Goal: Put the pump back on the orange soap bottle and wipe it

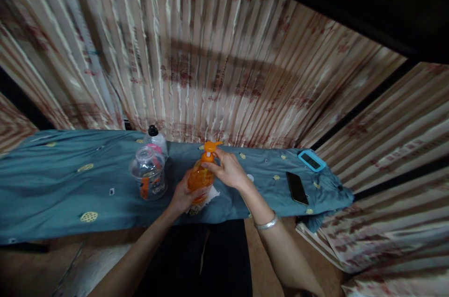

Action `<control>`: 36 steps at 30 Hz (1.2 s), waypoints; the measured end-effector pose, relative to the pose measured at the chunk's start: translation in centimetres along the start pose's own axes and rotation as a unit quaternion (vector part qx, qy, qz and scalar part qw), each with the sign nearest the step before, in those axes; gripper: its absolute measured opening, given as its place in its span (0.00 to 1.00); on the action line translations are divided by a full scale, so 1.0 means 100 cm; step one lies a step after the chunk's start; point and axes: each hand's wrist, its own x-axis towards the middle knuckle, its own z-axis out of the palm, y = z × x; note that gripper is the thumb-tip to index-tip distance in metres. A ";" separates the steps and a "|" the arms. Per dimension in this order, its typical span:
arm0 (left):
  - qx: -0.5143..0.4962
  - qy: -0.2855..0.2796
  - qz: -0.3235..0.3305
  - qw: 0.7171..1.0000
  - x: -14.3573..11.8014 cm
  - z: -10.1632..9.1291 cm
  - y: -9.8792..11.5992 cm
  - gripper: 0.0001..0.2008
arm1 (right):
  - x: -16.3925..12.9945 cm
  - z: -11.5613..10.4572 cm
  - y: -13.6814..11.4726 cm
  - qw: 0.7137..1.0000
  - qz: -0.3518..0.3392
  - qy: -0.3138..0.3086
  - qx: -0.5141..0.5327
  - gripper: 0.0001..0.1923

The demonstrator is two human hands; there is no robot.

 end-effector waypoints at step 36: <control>-0.006 -0.006 0.012 1.000 -0.008 0.004 0.022 0.28 | 0.003 -0.019 0.010 0.994 -0.042 -0.072 0.070 0.31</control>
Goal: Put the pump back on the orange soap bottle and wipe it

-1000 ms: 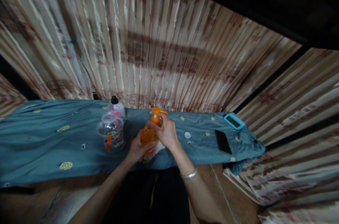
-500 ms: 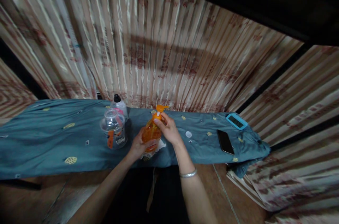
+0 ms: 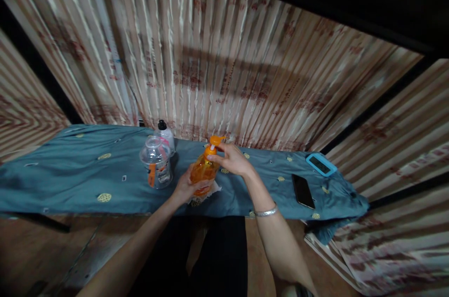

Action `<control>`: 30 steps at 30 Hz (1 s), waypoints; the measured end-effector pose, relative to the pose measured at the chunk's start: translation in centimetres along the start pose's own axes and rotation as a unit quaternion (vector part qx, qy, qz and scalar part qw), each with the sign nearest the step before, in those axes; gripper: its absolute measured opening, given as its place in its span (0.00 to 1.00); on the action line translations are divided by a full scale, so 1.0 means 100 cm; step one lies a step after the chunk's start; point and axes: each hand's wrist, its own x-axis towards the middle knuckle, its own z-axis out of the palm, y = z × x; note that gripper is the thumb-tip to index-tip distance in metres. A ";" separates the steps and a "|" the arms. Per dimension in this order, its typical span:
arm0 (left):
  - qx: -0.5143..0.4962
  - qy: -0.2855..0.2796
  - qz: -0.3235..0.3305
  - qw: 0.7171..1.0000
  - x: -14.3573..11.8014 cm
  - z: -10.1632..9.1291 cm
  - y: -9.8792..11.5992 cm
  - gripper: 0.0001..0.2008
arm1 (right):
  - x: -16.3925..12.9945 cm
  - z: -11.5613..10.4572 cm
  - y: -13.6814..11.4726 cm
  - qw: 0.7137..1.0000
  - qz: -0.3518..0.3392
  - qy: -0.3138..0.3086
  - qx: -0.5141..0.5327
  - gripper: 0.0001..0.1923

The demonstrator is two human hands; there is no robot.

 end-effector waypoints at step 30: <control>-0.039 0.000 -0.014 0.999 -0.001 0.000 0.009 0.26 | 0.010 0.002 0.007 0.999 -0.028 -0.036 0.024 0.23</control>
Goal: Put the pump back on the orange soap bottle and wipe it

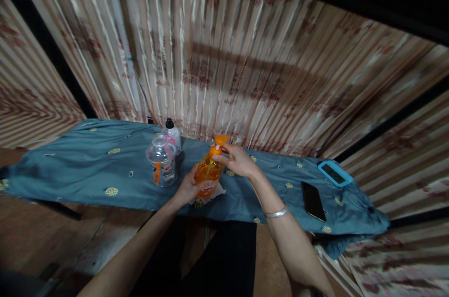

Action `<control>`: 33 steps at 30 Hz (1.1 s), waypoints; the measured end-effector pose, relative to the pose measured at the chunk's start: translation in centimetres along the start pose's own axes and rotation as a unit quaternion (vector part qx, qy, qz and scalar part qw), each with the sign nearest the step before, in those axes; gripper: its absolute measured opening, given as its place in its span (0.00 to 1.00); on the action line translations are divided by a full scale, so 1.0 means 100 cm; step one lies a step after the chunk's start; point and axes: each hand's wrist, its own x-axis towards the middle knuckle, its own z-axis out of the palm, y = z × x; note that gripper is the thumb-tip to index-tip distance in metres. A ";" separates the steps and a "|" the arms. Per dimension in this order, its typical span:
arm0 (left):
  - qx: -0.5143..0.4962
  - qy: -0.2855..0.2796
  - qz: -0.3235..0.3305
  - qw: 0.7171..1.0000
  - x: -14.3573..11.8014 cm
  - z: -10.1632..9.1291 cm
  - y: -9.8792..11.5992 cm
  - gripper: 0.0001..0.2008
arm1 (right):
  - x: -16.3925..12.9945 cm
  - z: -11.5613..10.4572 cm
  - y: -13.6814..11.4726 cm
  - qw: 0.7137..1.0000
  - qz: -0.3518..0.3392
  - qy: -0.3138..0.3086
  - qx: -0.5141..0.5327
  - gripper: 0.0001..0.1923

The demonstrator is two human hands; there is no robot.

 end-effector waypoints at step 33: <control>0.036 0.023 0.004 0.999 -0.001 0.001 -0.007 0.28 | -0.010 0.013 0.007 0.994 0.040 0.026 0.093 0.30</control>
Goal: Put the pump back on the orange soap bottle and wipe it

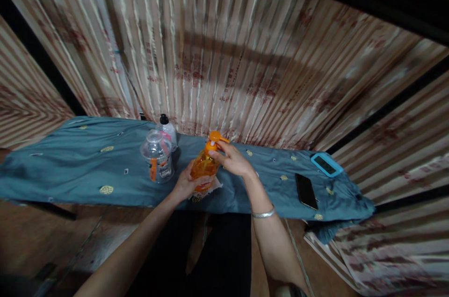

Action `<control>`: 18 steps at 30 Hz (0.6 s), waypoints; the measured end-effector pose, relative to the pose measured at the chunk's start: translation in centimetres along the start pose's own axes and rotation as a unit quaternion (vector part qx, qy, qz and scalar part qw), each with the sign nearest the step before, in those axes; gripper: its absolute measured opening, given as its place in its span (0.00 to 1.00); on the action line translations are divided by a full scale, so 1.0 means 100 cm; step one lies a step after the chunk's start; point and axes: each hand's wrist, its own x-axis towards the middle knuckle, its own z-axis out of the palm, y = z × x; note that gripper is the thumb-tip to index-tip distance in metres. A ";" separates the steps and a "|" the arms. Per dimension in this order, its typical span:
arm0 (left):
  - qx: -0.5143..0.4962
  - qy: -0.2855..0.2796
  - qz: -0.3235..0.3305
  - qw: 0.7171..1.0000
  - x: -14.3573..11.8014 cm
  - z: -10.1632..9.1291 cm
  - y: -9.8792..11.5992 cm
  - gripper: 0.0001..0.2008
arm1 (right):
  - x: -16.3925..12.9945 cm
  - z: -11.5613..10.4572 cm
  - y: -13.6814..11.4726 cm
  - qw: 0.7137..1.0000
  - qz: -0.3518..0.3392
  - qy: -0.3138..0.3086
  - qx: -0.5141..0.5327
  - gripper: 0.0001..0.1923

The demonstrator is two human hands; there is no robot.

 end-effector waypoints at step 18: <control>0.007 -0.008 -0.004 1.000 0.000 -0.002 -0.003 0.30 | -0.002 0.011 0.004 0.999 -0.001 0.040 -0.022 0.28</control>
